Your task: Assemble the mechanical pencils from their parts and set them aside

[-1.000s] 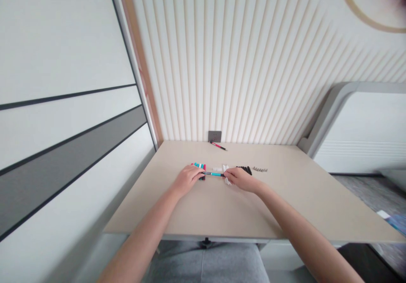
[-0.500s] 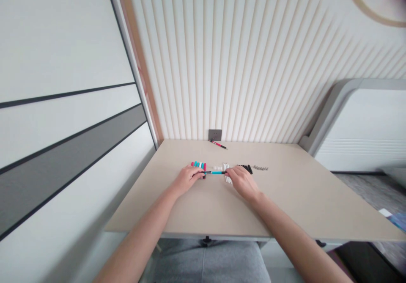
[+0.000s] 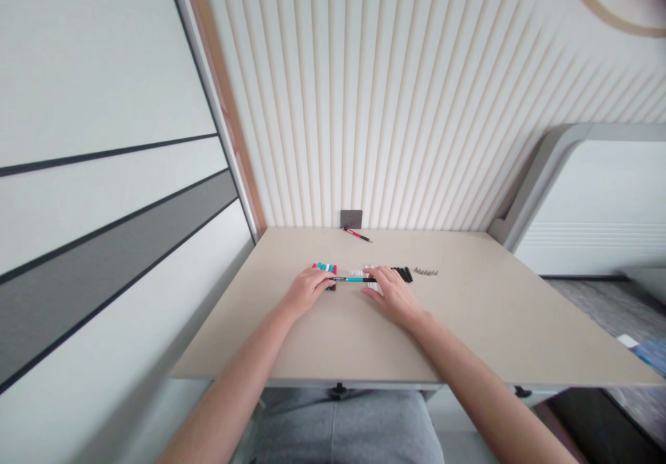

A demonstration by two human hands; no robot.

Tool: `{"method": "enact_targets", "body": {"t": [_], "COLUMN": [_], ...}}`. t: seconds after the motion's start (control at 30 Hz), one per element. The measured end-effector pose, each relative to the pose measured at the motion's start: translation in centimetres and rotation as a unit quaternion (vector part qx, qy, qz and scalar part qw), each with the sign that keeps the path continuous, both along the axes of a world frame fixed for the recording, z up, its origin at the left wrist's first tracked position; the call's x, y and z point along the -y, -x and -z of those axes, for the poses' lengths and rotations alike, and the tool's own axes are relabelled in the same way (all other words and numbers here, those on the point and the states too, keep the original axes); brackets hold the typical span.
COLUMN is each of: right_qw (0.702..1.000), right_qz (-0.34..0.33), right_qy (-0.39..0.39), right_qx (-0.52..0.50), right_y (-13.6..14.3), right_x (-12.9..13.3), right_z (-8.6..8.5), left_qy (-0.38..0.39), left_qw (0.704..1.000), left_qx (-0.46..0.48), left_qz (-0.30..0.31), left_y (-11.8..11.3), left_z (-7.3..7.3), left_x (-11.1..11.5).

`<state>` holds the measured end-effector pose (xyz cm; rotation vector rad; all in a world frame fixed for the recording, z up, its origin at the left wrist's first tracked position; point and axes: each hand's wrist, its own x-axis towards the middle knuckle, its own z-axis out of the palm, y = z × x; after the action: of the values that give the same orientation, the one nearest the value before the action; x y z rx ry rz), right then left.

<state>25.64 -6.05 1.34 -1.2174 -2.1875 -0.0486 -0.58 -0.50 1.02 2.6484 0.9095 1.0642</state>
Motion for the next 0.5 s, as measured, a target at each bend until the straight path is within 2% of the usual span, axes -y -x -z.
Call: {"method": "enact_targets", "body": {"t": [0.17, 0.5], "right_qw": [0.999, 0.998], "right_qz": [0.016, -0.01], "right_qy": [0.022, 0.058], "right_qx": [-0.018, -0.032], "right_y": [0.0, 0.26], "right_x": [-0.14, -0.02], "right_z": [0.28, 0.42], "left_qy": [0.013, 0.029], "left_qw": [1.0, 0.999], "left_qx": [-0.006, -0.011], "left_qz": [0.012, 0.024], "left_y": [-0.03, -0.11], "left_z": [-0.2, -0.18], "left_x": [0.14, 0.18]}}
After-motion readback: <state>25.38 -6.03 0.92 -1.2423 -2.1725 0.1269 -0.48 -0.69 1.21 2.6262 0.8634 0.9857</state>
